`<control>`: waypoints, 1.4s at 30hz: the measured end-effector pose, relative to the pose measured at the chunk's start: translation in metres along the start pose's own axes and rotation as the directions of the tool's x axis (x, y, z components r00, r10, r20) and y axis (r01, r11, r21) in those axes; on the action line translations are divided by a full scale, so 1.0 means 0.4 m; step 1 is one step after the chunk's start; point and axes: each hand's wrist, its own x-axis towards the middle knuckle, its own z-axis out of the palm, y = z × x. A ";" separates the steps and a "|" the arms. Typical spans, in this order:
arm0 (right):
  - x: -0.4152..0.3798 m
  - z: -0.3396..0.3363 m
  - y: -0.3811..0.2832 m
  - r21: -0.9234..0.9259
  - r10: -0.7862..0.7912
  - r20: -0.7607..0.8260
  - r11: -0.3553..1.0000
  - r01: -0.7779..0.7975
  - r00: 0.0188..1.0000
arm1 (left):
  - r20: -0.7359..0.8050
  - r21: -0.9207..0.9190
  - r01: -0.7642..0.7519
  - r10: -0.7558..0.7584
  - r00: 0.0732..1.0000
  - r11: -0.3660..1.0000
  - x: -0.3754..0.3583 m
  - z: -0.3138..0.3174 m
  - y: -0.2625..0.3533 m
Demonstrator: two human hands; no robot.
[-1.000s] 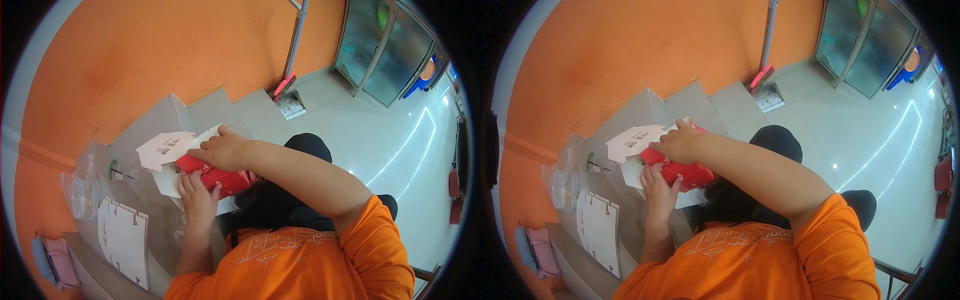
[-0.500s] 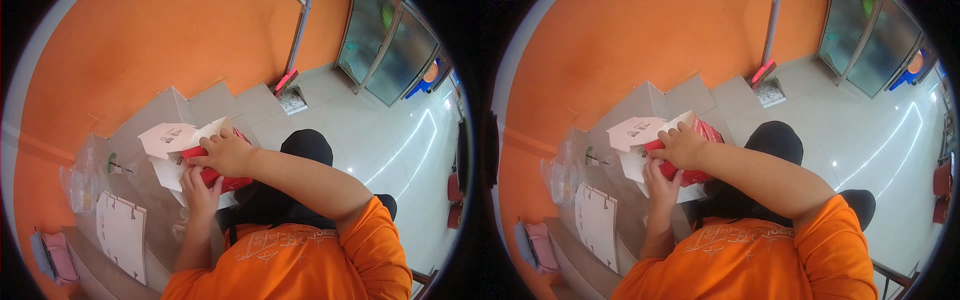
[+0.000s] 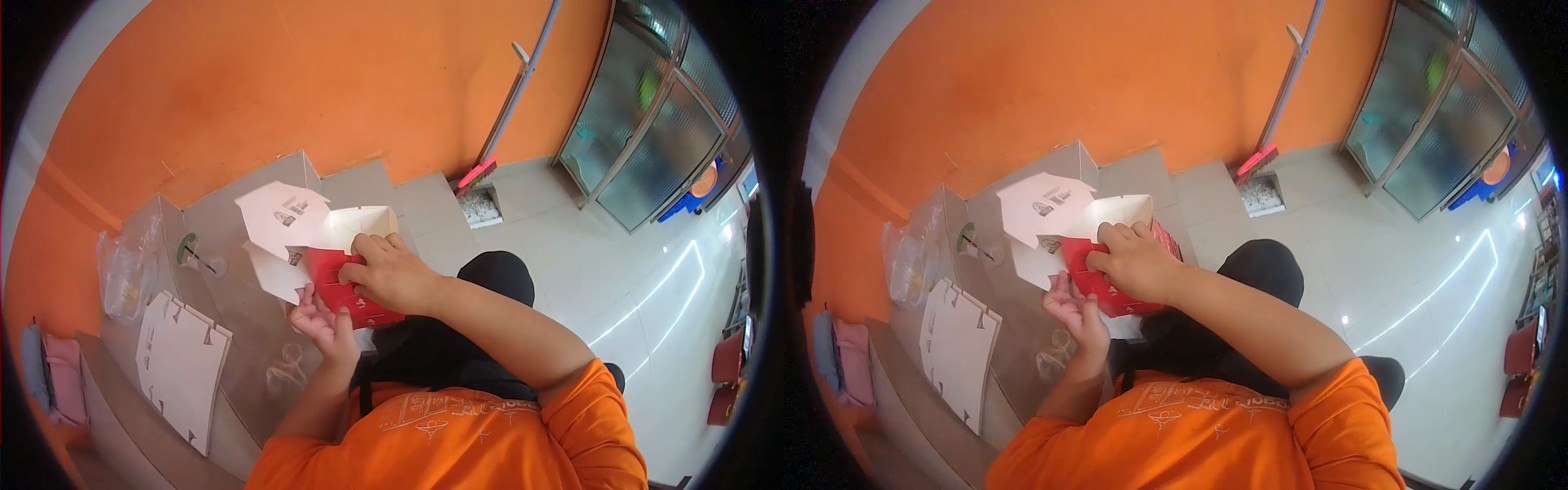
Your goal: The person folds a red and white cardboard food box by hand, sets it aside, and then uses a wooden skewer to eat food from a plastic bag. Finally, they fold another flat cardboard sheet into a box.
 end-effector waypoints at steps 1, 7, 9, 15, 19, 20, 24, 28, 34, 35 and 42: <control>-0.002 -0.027 -0.013 -0.014 -0.011 0.005 1.000 0.011 1.000 | 0.009 -0.035 -0.043 0.043 0.999 0.998 0.016 0.008 0.022; -0.150 -0.261 -0.112 -0.328 -0.079 -0.227 0.945 0.000 0.971 | 0.241 0.060 -0.257 0.236 0.942 0.965 0.055 0.108 0.180; -0.231 -0.274 -0.109 -0.358 0.088 -0.310 0.912 -0.202 0.947 | 0.479 -0.019 0.230 -0.193 0.856 0.973 0.047 0.159 0.189; -0.424 -0.254 -0.122 -0.312 0.325 -0.362 0.841 -0.442 0.874 | 0.742 0.056 -0.141 0.053 0.669 0.988 -0.025 0.299 0.180; -0.472 -0.292 -0.149 -0.281 0.462 -0.319 0.788 -0.548 0.828 | 0.838 -0.020 0.108 -0.043 0.544 0.994 -0.097 0.344 0.148; -0.475 -0.307 -0.160 -0.275 0.500 -0.255 0.783 -0.558 0.827 | 0.849 -0.018 0.106 -0.041 0.527 0.994 -0.110 0.353 0.144; -0.484 -0.346 -0.186 -0.509 0.598 -0.036 0.679 -0.529 0.801 | 0.829 -0.090 -0.161 0.164 0.534 0.983 -0.160 0.381 0.137; -0.507 -0.321 -0.162 -0.534 0.591 -0.087 0.652 -0.538 0.802 | 0.881 -0.009 -0.146 0.077 0.467 0.989 -0.206 0.393 0.162; -0.570 -0.301 -0.123 -0.559 0.555 -0.136 0.640 -0.526 0.820 | 0.832 -0.024 -0.402 0.241 0.500 0.916 -0.222 0.411 0.196; -0.577 -0.302 -0.122 -0.559 0.538 -0.155 0.644 -0.523 0.828 | 0.802 0.018 -0.507 0.290 0.522 0.862 -0.221 0.414 0.205; -0.581 -0.332 -0.128 -0.613 0.516 -0.187 0.603 -0.510 0.836 | 0.795 0.080 -0.495 0.244 0.555 0.865 -0.244 0.447 0.203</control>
